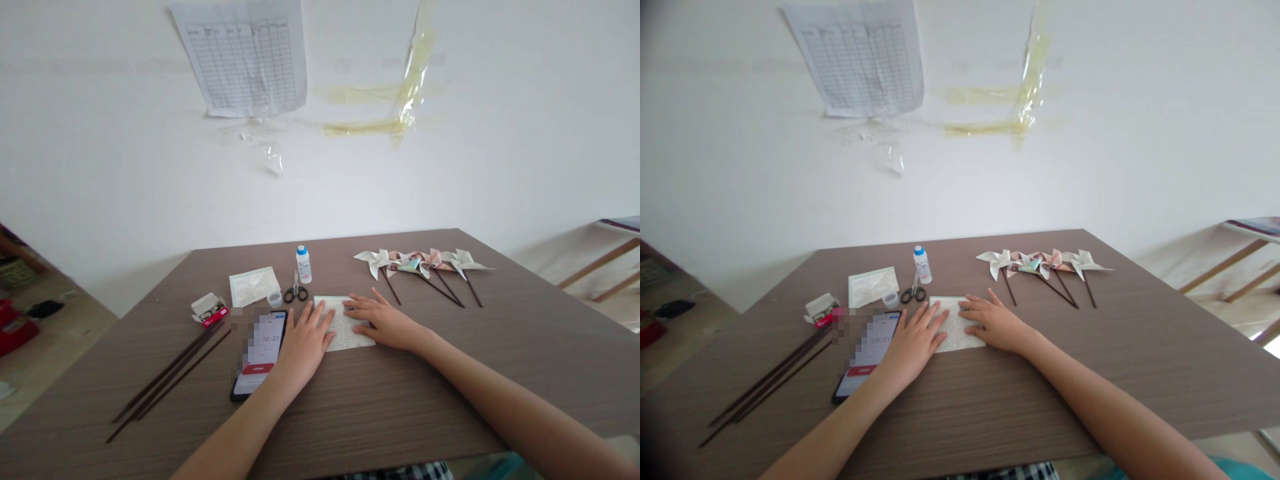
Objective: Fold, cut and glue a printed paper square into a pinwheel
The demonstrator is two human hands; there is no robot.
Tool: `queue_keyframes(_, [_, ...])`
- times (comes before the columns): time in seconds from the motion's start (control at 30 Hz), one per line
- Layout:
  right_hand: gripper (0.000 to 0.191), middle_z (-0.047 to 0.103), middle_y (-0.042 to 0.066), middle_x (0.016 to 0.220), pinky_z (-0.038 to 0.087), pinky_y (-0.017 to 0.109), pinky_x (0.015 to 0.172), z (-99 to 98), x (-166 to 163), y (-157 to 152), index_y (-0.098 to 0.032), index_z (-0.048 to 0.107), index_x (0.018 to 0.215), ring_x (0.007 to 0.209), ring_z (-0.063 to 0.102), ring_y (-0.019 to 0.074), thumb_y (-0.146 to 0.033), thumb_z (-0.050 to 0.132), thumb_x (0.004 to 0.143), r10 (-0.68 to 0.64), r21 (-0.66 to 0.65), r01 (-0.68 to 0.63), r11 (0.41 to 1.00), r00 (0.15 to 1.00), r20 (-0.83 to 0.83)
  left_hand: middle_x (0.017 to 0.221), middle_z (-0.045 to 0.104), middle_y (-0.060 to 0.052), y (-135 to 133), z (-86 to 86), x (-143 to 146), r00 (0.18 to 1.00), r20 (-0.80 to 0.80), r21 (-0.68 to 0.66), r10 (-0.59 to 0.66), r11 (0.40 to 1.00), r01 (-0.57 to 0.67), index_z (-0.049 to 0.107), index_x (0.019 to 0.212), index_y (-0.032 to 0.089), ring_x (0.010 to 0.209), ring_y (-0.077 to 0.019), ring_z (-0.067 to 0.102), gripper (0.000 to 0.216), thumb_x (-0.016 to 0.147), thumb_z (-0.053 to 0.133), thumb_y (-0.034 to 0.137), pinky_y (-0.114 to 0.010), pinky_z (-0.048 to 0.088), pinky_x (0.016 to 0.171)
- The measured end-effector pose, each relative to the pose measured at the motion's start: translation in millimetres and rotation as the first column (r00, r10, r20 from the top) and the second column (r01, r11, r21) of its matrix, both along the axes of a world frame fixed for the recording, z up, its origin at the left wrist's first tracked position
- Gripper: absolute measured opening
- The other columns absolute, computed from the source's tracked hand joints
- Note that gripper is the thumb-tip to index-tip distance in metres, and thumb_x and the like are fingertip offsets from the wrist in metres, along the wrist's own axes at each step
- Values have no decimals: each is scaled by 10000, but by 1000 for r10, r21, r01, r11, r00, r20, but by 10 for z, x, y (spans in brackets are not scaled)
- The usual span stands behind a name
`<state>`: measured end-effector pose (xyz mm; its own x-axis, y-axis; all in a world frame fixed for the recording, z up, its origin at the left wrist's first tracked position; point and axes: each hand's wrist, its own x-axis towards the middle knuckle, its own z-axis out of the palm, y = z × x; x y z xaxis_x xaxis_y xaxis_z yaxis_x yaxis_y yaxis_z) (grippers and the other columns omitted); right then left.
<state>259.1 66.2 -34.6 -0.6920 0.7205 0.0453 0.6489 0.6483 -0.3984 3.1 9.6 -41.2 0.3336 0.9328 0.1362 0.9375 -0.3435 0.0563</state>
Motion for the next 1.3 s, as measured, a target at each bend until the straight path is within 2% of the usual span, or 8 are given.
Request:
queue_keyframes(0.1, [517, 605, 92, 1774, 108, 721, 1460, 46, 46, 20, -326, 720, 1610, 1672, 549, 325, -314, 605, 1107, 1, -48, -1, 999, 1000, -6, 1795, 594, -124, 26, -15, -29, 1000, -10, 2, -7, 1000, 7, 718, 1613, 295, 1699, -414, 509, 468, 1181, 540, 271, -777, 400, 1374])
queue_keyframes(0.3, [621, 686, 55, 1703, 115, 746, 1453, 101, 141, 32, -346, 802, 1502, 1629, 595, 325, -128, 568, 969, -16, -53, 18, 998, 999, 42, 1709, 685, -125, 106, -19, -126, 992, 72, -47, -108, 993, 111, 730, 1587, 291, 1664, -346, 570, 519, 1161, 476, 138, -728, 407, 1384])
queue_keyframes(0.43, [570, 710, 57, 1678, 141, 729, 1457, 121, 185, 54, -346, 829, 1464, 1620, 604, 349, -157, 650, 957, -22, -77, 25, 997, 999, 39, 1682, 709, -116, 128, -4, -162, 985, 92, -101, -146, 983, 155, 738, 1573, 273, 1600, -283, 648, 516, 1159, 478, 110, -617, 427, 1402])
queue_keyframes(0.57, [534, 700, 70, 1688, 149, 727, 1460, 142, 218, 82, -345, 817, 1499, 1632, 585, 382, -270, 778, 971, -15, -111, 20, 994, 999, 44, 1741, 637, -163, 83, 23, -151, 982, 93, -117, -165, 978, 175, 713, 1608, 232, 1666, -326, 573, 460, 1162, 610, 284, -614, 403, 1417])
queue_keyframes(0.77, [576, 691, 73, 1698, 161, 750, 1450, 139, 249, 102, -364, 816, 1502, 1643, 566, 411, -367, 886, 931, 0, -127, 6, 992, 999, 42, 1807, 544, -227, -9, 107, -96, 985, 107, -145, -133, 978, 147, 687, 1629, 192, 1704, -416, 506, 703, 1030, 836, 527, -668, 370, 1428])
queue_keyframes(0.97, [507, 739, 107, 1634, 224, 753, 1436, 136, 230, 79, -330, 854, 1437, 1580, 624, 425, -366, 905, 934, -15, -91, 17, 996, 1000, 27, 1609, 741, -171, 9, 187, -91, 984, 119, -118, -130, 982, 144, 803, 1418, 229, 1541, -389, 665, 432, 1043, 840, 440, -671, 436, 1382])
queue_keyframes(1.13, [520, 747, 82, 1630, 207, 733, 1451, 162, 263, 82, -347, 824, 1490, 1573, 635, 411, -446, 876, 982, 10, -83, -7, 997, 999, 31, 1520, 787, -149, 22, 204, -118, 982, 134, -114, -136, 982, 152, 819, 1400, 236, 1446, -376, 711, 352, 1092, 779, 401, -664, 474, 1337])
queue_keyframes(1.3, [496, 751, 73, 1626, 192, 745, 1449, 135, 293, 114, -332, 814, 1499, 1574, 635, 392, -333, 811, 1004, 2, -97, 0, 995, 1000, 21, 1399, 834, -119, 37, 205, -141, 982, 138, -79, -125, 987, 137, 852, 1299, 230, 1368, -348, 737, 281, 1133, 723, 418, -616, 484, 1314])
